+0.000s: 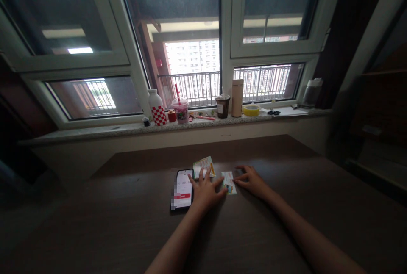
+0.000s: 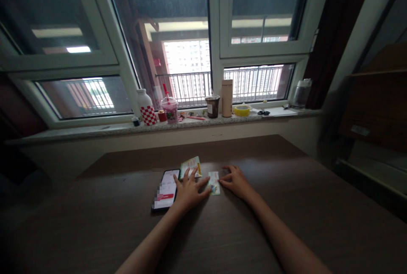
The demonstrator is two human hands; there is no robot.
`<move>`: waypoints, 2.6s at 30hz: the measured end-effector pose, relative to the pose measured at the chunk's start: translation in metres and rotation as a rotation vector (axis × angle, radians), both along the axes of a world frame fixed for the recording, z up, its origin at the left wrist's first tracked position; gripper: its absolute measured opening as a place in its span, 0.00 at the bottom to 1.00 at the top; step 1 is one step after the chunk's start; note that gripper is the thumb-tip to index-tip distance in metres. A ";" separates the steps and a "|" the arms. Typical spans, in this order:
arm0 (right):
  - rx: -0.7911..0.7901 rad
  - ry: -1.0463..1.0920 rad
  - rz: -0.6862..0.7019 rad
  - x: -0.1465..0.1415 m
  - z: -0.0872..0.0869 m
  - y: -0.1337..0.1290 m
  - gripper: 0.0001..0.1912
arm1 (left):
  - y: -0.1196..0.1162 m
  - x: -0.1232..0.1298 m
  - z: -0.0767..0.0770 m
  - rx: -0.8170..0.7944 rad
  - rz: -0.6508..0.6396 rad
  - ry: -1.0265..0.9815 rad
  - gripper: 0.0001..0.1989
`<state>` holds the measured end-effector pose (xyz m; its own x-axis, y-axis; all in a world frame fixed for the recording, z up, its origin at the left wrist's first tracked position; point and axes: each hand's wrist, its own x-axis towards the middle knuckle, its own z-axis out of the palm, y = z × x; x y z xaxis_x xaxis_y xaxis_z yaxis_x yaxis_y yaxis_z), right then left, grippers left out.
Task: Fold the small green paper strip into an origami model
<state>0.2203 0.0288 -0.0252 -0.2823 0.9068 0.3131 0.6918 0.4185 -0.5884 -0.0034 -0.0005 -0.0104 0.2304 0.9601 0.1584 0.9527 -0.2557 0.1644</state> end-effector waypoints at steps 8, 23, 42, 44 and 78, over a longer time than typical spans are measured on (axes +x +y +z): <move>0.001 -0.052 -0.125 -0.009 -0.002 0.003 0.11 | 0.001 -0.001 0.001 -0.026 -0.007 -0.028 0.25; 0.044 -0.157 -0.233 -0.018 -0.005 0.003 0.14 | 0.000 0.000 0.004 -0.025 -0.001 -0.007 0.25; 0.086 -0.072 -0.175 -0.018 -0.009 0.010 0.08 | -0.001 0.000 0.004 -0.008 -0.001 0.009 0.25; 0.059 -0.071 -0.173 -0.018 -0.007 0.010 0.08 | -0.002 0.000 0.004 -0.004 -0.003 0.013 0.26; -0.161 -0.047 0.141 0.008 0.004 -0.005 0.35 | -0.004 0.001 0.008 -0.039 0.007 0.005 0.27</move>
<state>0.2281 0.0237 -0.0216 -0.4204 0.8947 0.1510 0.6613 0.4161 -0.6242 -0.0029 -0.0044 -0.0020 0.2240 0.9673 0.1192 0.9553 -0.2421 0.1694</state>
